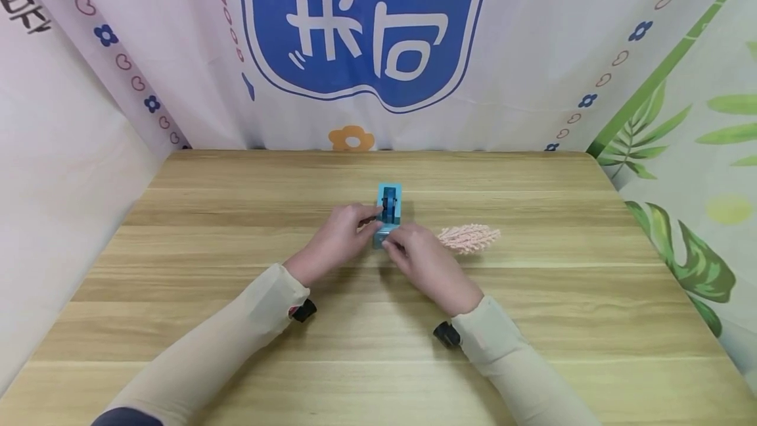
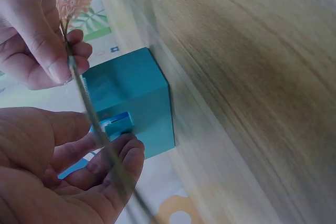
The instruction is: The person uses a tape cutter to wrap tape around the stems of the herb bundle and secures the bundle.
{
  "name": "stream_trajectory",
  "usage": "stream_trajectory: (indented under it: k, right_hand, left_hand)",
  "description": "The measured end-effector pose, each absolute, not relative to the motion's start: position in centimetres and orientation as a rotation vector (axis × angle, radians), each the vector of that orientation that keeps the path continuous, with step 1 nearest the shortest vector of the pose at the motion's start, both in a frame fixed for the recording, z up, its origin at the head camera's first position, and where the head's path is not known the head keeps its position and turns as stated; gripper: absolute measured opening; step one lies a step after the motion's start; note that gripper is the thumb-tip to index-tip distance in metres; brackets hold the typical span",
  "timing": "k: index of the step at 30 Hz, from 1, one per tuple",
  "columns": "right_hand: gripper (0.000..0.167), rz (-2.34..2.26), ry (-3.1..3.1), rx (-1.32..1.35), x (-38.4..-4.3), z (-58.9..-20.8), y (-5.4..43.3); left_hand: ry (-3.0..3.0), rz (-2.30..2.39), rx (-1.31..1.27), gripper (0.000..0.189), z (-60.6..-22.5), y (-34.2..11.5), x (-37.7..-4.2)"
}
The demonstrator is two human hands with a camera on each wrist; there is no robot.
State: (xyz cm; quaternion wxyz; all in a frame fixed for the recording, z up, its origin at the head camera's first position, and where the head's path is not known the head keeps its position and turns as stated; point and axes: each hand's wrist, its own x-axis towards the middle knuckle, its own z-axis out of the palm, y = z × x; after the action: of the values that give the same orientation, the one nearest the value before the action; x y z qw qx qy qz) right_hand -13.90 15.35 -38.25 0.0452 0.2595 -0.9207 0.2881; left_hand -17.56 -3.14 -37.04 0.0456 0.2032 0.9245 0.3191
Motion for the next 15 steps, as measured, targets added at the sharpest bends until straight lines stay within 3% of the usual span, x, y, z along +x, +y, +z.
stream_trajectory:
  k: [15]
  right_hand:
    - [0.020,0.959,-2.774,0.673,-12.9,-36.5,15.3]
  left_hand:
    - [2.877,1.012,0.787,0.019,-36.3,-4.4,-15.0]
